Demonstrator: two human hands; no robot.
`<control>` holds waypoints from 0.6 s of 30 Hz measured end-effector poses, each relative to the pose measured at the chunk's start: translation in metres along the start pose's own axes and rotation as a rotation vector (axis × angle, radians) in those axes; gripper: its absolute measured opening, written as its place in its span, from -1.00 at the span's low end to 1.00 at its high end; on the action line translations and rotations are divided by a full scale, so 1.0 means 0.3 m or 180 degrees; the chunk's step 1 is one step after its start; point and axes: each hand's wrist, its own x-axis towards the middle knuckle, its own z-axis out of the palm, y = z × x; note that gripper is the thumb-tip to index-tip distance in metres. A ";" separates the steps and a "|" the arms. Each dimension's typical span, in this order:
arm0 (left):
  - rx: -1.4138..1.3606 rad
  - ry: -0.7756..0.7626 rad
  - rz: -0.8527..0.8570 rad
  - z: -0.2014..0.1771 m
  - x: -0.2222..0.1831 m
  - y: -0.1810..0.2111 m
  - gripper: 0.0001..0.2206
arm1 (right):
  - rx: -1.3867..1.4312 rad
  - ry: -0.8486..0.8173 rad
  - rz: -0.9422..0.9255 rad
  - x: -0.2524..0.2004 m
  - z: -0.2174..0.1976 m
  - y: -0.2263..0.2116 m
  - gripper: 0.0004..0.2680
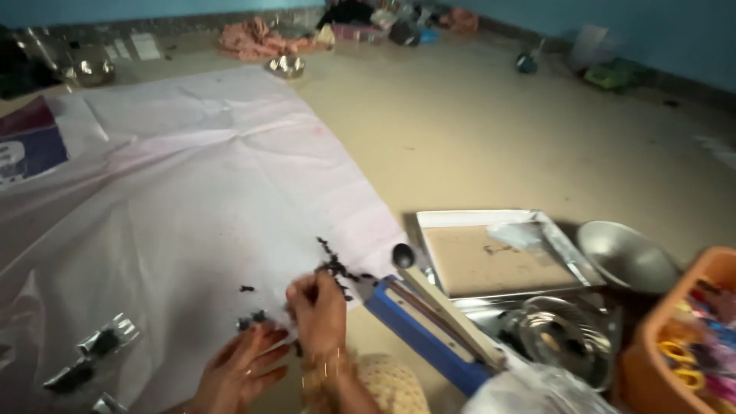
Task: The person sorts small black objects into plastic packets and then seals the packets using a machine.
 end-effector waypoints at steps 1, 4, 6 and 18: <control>-0.0091 -0.0060 -0.0017 0.128 -0.012 0.117 -0.67 | 0.0381 0.0075 0.0336 -0.067 -0.031 -0.033 -0.92; 0.0291 0.0074 0.0628 0.243 -0.085 0.103 -0.83 | 0.0686 0.0218 0.0307 -0.153 -0.157 -0.064 -0.91; 0.0745 -0.0243 0.0990 0.284 -0.051 0.079 -0.84 | 0.0678 0.0229 0.0284 -0.157 -0.257 -0.106 -0.91; 0.2056 -0.1223 0.1778 0.621 -0.310 0.167 -0.73 | -0.0589 0.0385 -0.0254 -0.247 -0.638 -0.460 -0.88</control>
